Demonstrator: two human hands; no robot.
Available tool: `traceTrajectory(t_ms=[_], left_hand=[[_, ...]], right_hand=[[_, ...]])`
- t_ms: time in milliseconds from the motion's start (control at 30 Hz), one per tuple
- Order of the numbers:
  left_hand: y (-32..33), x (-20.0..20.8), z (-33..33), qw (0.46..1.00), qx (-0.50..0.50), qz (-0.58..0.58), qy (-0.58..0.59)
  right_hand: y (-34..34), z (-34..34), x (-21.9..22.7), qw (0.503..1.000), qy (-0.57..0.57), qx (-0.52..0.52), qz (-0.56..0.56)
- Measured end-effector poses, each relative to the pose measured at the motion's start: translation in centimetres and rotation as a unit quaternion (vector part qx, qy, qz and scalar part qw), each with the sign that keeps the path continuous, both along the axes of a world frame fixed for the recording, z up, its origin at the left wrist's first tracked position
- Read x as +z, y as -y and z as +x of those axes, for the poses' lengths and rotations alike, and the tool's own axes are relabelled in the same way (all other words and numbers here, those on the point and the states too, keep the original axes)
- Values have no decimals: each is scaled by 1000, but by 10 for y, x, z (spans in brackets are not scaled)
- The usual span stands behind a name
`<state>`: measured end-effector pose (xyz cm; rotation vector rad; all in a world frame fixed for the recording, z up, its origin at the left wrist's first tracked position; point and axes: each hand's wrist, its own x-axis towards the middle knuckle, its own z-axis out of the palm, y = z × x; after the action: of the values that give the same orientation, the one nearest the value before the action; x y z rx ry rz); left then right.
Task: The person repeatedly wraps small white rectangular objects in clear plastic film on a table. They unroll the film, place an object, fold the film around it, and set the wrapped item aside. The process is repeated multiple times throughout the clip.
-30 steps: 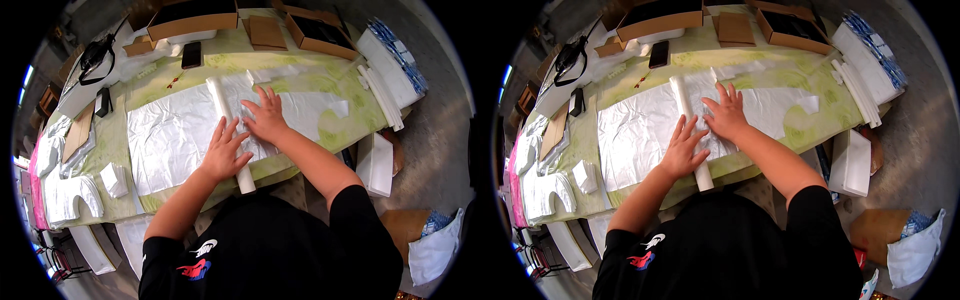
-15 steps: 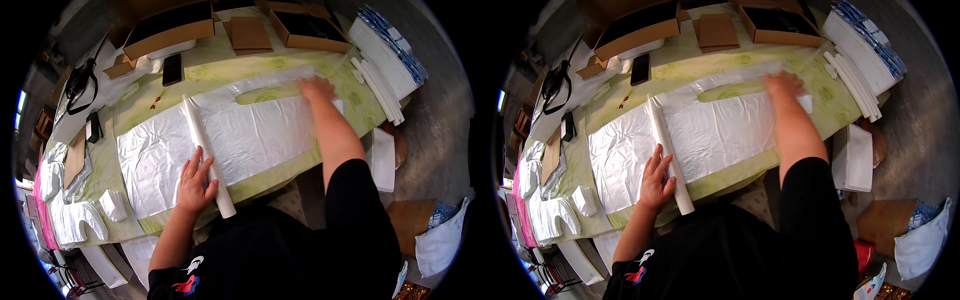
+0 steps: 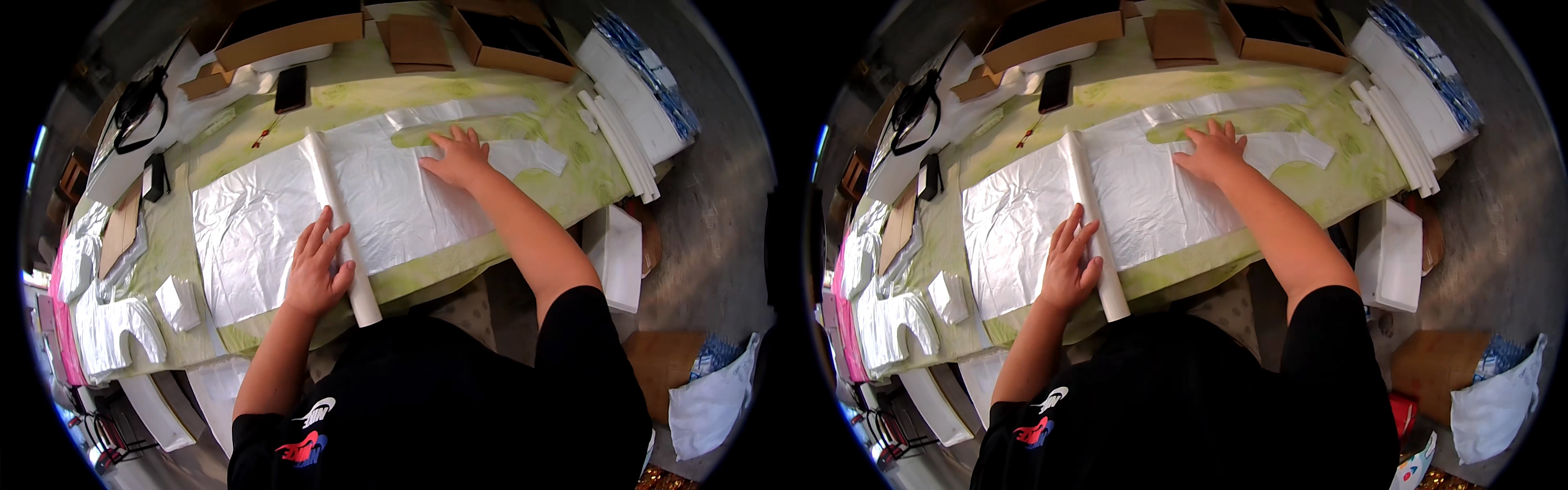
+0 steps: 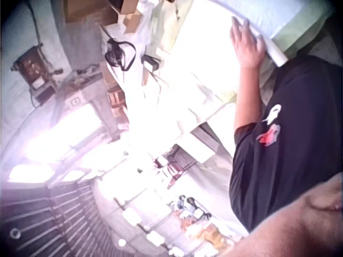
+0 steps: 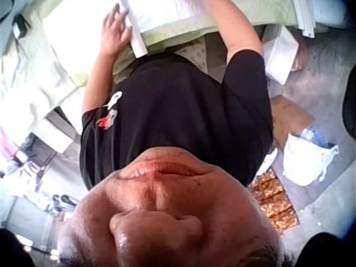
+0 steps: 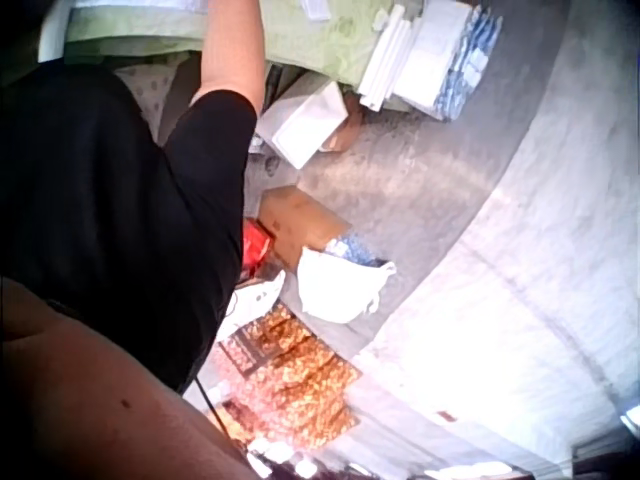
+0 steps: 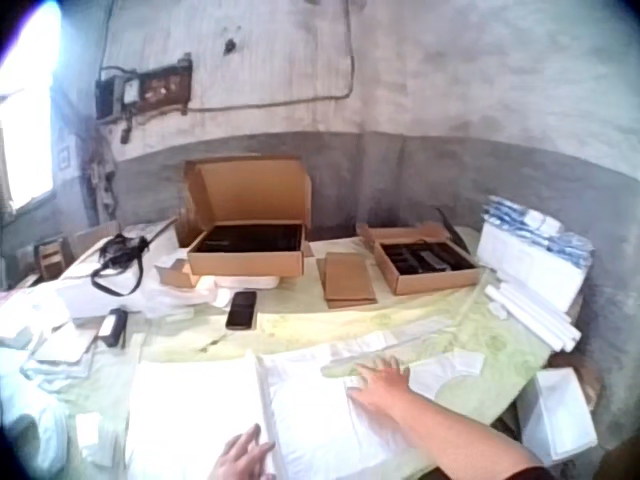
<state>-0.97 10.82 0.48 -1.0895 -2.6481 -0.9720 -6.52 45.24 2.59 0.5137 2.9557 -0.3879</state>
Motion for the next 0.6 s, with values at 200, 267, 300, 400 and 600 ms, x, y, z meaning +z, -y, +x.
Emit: traceTrajectory(t_ms=[200, 267, 300, 400, 600], left_hand=[[-4, -7, -7, 999, -20, 46, 5], [5, -15, -7, 991, 18, 130, 3], [8, -24, -11, 984, 30, 175, -1], [19, -44, -22, 915, 119, 385, -5], [11, 20, -40, 974, -112, 198, -13]], right_hand=[[64, 3, -14, 931, -277, 231, -55], [121, 37, -2, 856, -357, 362, -98], [140, 52, 4, 846, -316, 402, -153], [173, 83, -7, 857, -239, 424, -166], [193, 90, -25, 849, -289, 392, -204]])
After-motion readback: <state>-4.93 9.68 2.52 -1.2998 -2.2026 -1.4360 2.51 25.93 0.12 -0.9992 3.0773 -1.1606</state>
